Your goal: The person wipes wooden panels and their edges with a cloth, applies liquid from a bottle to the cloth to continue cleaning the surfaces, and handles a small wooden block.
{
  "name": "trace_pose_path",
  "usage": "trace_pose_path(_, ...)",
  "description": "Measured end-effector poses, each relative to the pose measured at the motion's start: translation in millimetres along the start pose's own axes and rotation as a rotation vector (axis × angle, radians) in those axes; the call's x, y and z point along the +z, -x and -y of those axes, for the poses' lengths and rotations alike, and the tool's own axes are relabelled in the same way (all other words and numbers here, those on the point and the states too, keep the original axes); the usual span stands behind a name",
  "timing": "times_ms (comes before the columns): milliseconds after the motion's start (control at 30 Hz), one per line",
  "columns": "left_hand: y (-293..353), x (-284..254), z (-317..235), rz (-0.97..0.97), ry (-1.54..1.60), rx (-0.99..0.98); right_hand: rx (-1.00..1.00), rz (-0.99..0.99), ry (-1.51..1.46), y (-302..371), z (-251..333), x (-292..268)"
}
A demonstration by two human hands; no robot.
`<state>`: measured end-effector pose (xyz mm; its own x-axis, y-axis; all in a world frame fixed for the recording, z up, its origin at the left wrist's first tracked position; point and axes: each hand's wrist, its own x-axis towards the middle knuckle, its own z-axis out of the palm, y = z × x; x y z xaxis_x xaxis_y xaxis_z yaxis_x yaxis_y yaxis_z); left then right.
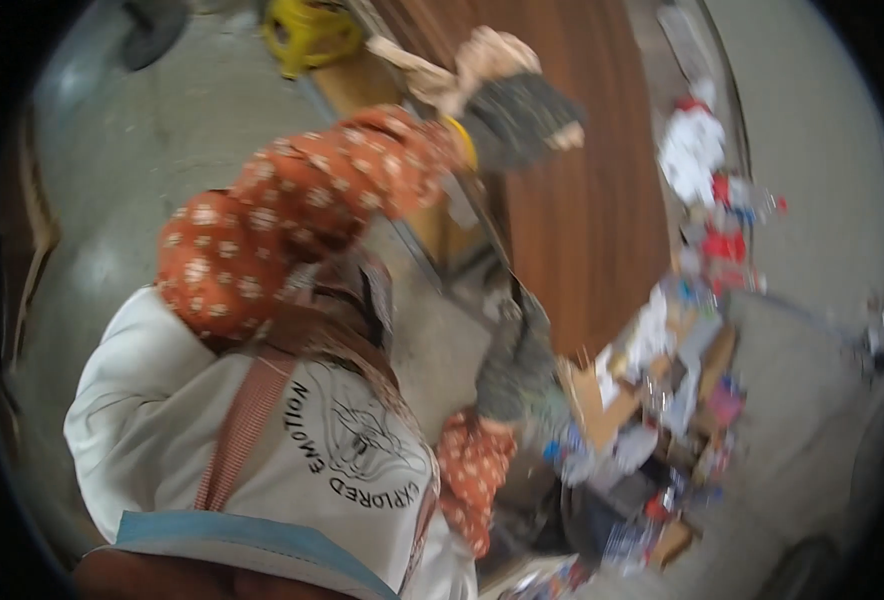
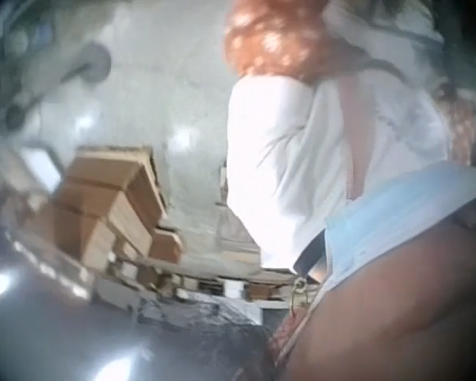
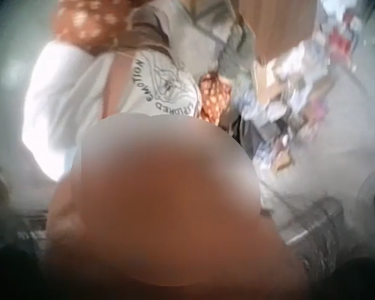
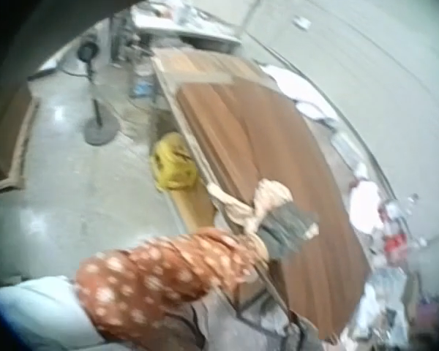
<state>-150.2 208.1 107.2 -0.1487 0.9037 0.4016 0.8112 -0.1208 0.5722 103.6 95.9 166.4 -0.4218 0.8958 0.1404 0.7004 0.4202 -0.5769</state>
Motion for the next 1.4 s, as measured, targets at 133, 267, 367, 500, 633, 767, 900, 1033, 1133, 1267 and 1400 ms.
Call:
trace_pose_path(133, 5, 10, 2, -0.229, -0.191, 0.054, -0.046, -0.056, 0.366, 3, -4, 8)
trace_pose_path(267, -3, 47, -3, -0.414, -0.100, 0.114, 0.015, -0.054, 0.525, 14, -11, 3)
trace_pose_path(367, -16, 68, 4, -0.422, -0.204, 0.074, -0.002, -0.056, 0.533, 10, -14, 6)
trace_pose_path(500, -4, 53, -1, -0.355, -0.200, 0.071, 0.015, -0.060, 0.586, 5, -10, 8)
trace_pose_path(633, -12, 54, -3, -0.342, -0.170, 0.016, 0.069, -0.076, 0.497, 4, -4, 8)
trace_pose_path(767, -12, 34, -6, -0.125, 0.005, -0.006, 0.133, -0.106, 0.379, 9, -11, 1)
trace_pose_path(900, -13, 33, 4, -0.146, -0.077, -0.014, 0.192, -0.091, 0.516, 17, -23, 0)
trace_pose_path(1033, -13, 34, 4, -0.206, -0.067, 0.043, 0.118, -0.109, 0.571, 26, -32, -1)
trace_pose_path(1133, -14, 33, 3, -0.273, -0.079, 0.063, 0.015, -0.152, 0.616, 20, -32, 1)
trace_pose_path(1267, -11, 30, 0, -0.341, -0.095, 0.094, -0.024, -0.178, 0.658, 17, -32, 6)
trace_pose_path(1400, -10, 40, 9, -0.552, -0.092, 0.202, -0.016, -0.145, 0.650, 12, -22, 8)
